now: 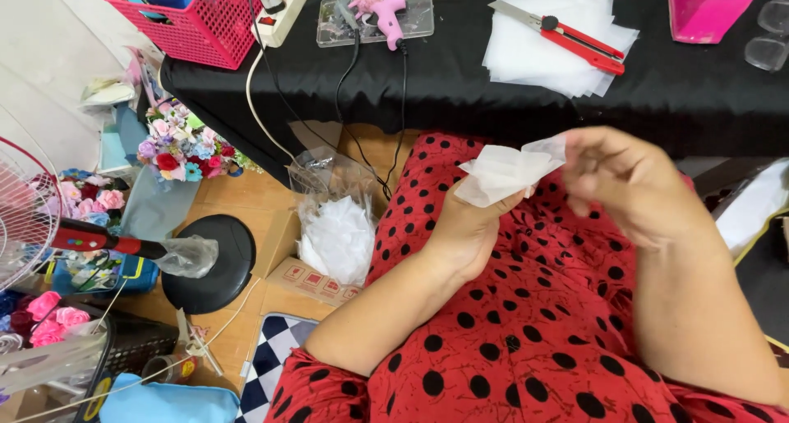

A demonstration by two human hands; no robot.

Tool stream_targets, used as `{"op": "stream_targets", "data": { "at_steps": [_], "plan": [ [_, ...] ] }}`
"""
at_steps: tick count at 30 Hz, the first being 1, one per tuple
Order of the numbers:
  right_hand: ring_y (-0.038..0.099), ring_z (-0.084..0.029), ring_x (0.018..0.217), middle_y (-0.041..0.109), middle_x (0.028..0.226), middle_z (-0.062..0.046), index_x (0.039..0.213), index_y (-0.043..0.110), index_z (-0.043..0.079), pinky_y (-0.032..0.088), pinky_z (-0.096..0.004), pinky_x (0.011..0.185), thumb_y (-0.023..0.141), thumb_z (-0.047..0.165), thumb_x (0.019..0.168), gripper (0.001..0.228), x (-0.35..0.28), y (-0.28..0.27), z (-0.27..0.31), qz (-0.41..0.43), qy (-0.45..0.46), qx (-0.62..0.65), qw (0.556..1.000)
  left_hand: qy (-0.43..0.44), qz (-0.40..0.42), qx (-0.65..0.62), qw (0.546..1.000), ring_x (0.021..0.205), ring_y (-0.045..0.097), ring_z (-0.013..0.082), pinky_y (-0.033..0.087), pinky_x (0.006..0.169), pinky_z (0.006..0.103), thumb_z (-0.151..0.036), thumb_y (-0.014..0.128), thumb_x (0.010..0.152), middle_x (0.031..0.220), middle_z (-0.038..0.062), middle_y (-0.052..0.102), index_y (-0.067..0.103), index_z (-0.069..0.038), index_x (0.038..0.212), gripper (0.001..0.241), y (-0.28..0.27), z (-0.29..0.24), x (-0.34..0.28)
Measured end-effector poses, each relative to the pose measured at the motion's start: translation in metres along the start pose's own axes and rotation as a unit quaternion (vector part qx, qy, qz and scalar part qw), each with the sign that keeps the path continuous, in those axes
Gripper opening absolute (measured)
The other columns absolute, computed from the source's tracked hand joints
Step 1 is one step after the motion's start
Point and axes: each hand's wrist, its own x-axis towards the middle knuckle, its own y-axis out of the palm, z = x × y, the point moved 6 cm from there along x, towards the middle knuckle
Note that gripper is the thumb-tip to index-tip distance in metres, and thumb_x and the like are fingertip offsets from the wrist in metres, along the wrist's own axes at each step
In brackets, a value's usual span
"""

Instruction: The person folds white paper sheets into small shapes by hand while seated on the floor. They repeatedly pick up sheets from a stack on the table, fold them, and place the finished pieces into a plastic bag on the floor.

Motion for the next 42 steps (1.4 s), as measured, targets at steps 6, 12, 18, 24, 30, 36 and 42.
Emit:
{"op": "stream_targets", "data": {
  "at_steps": [6,12,18,24,30,36,42],
  "plan": [
    [0.063,-0.014,0.088,0.069,0.101,-0.008,0.125,0.067,-0.002,0.054,-0.025,0.076,0.071,-0.005,0.086,0.039,0.000,0.015,-0.006,0.000,0.026,-0.041,0.999,-0.012,0.027,0.008,1.000,0.120,0.065,0.0239,0.051,0.109,0.0372,-0.003,0.083,0.078,0.122,0.009,0.072,0.072,-0.007,0.119,0.043,0.007,0.002,-0.005],
    [0.064,-0.013,0.082,0.072,0.097,-0.007,0.116,0.070,-0.001,0.053,-0.024,0.071,0.075,-0.001,0.084,0.032,0.002,0.013,-0.018,-0.009,0.008,-0.009,1.000,-0.042,0.023,0.012,0.999,0.119,0.064,0.0243,0.051,0.108,0.0373,-0.003,0.084,0.076,0.123,0.010,0.071,0.069,-0.005,0.122,0.048,0.003,0.007,-0.006],
    [0.061,-0.014,0.067,0.073,0.096,-0.013,0.115,0.071,-0.004,0.053,-0.023,0.059,0.077,-0.004,0.080,0.035,0.001,0.011,-0.027,-0.026,0.024,0.005,0.999,-0.041,0.018,0.042,0.998,0.113,0.068,0.0222,0.053,0.104,0.0347,-0.002,0.083,0.077,0.118,0.009,0.074,0.072,-0.007,0.118,0.042,-0.003,0.011,-0.003],
    [0.056,-0.015,0.059,0.068,0.075,-0.010,0.103,0.074,-0.004,0.050,-0.025,0.055,0.078,-0.002,0.081,0.023,0.000,0.013,-0.029,-0.002,0.028,0.023,0.999,0.023,0.061,0.054,0.996,0.110,0.067,0.0202,0.053,0.102,0.0390,-0.006,0.086,0.078,0.113,0.003,0.075,0.073,-0.013,0.117,0.042,0.001,0.002,-0.005],
    [0.065,-0.014,0.064,0.071,0.076,-0.009,0.104,0.073,0.000,0.058,-0.025,0.062,0.084,-0.001,0.073,0.033,-0.002,0.000,-0.041,-0.030,0.020,0.005,0.999,-0.040,0.082,0.109,0.990,0.112,0.069,0.0196,0.054,0.106,0.0394,-0.014,0.085,0.079,0.116,0.006,0.075,0.072,-0.010,0.123,0.046,0.009,-0.006,-0.007],
    [0.072,-0.018,0.094,0.076,0.107,-0.013,0.117,0.071,-0.002,0.062,-0.030,0.086,0.079,-0.005,0.076,0.042,0.001,0.012,-0.020,-0.073,0.018,-0.030,0.997,0.227,0.067,0.375,0.896,0.131,0.064,0.0201,0.050,0.120,0.0393,-0.030,0.069,0.099,0.132,0.001,0.070,0.069,-0.022,0.124,0.026,0.029,-0.043,-0.027],
    [0.065,-0.007,0.086,0.074,0.094,-0.001,0.091,0.073,0.007,0.057,-0.021,0.079,0.086,0.007,0.076,0.020,-0.001,0.016,-0.010,-0.097,-0.020,-0.076,0.992,0.301,0.017,0.511,0.805,0.101,0.064,0.0092,0.033,0.109,0.0302,-0.026,0.080,0.089,0.098,-0.012,0.073,0.075,-0.023,0.094,0.008,0.037,-0.054,-0.036]
  ]
}}
